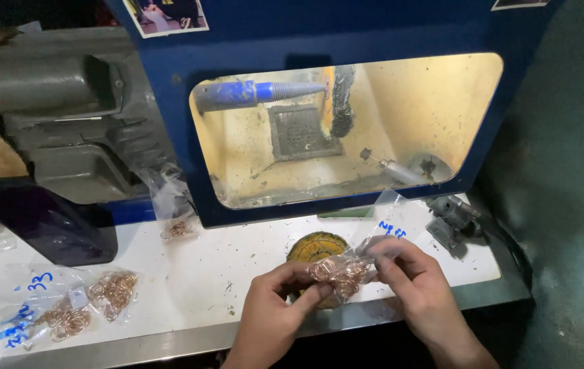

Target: Polishing small jewelry links using a handheld rotary tool and a stationary polishing wheel, then sorting them into plastic bags.

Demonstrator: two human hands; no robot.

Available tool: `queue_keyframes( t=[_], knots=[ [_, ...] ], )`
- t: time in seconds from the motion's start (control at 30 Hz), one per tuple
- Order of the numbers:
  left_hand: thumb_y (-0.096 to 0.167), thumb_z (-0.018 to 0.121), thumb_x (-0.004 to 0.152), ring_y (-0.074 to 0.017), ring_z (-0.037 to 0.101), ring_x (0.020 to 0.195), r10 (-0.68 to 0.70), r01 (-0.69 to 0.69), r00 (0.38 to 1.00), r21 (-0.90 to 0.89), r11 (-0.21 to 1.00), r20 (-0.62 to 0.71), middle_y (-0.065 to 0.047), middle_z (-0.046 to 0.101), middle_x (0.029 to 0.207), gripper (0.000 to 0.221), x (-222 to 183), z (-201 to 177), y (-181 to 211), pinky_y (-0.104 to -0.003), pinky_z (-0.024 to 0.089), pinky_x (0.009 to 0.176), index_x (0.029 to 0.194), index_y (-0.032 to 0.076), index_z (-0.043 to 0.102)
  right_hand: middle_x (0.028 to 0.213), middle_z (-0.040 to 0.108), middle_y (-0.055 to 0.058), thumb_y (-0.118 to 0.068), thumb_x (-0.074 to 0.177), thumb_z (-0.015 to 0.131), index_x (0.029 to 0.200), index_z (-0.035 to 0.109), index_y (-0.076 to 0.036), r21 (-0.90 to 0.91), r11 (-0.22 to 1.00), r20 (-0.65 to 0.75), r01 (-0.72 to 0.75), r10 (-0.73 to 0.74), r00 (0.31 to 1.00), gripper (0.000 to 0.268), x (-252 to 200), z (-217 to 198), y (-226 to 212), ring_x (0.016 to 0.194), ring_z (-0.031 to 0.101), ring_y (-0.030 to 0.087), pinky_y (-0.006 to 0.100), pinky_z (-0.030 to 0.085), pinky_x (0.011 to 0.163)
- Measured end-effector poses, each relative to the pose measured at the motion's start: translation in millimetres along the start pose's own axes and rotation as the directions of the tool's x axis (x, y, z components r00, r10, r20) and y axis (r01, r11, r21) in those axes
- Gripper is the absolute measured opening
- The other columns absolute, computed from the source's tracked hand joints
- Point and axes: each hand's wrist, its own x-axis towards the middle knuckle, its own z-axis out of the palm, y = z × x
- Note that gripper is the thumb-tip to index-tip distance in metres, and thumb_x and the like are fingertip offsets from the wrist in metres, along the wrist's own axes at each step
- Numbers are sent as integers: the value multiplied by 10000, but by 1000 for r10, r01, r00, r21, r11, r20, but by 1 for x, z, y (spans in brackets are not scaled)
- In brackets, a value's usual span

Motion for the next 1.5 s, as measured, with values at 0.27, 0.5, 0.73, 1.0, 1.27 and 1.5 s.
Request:
queue_keyframes(
  t=[0.27,0.5,0.73,1.0,1.27,1.5],
  knots=[
    [83,678,945,-273,676,924,868,-698,490,631,339,77,-58,736,1007,80,5,-18,-6,-409,541,792,1003,121,719,1184,644,136,-121,678,907,898,743,-119,77,965,152,249,-258,954,274,14,-14,4,1116,664,252,341,494,981],
    [-19,730,785,-302,630,1092,764,-635,600,722,275,236,-56,659,1169,293,10,-36,-36,-465,524,897,1044,113,690,1192,737,48,54,872,549,957,793,-169,-605,704,147,372,-359,921,341,22,-21,10,1136,707,206,323,498,1037],
    [564,681,893,-245,615,1062,343,-274,937,755,595,69,12,723,1191,633,0,-34,-20,-431,482,860,1431,260,542,1267,738,134,-119,1024,502,1241,605,-63,-397,900,-19,178,-202,979,247,11,-34,19,932,701,179,323,568,923],
    [444,762,853,-246,622,1011,263,-191,964,797,572,43,20,711,1100,590,10,-19,-6,-440,518,802,1393,316,562,1181,779,29,-78,840,767,1145,703,-113,-546,801,10,247,-289,957,313,10,-29,19,865,725,110,225,583,877],
    [462,758,839,-254,671,1053,159,-85,987,819,568,-8,-6,760,1108,624,20,-14,0,-459,538,822,1422,361,560,1125,771,126,30,848,733,1075,708,-23,-418,850,3,320,-350,937,234,11,-28,17,968,773,169,252,633,950],
    [267,802,788,-100,723,811,58,21,992,590,807,-115,133,811,850,536,20,-9,11,-284,566,796,1299,377,681,1119,764,107,4,885,703,1078,715,-32,-457,814,22,358,-393,919,197,12,-31,15,1030,752,167,255,616,969]
  ],
)
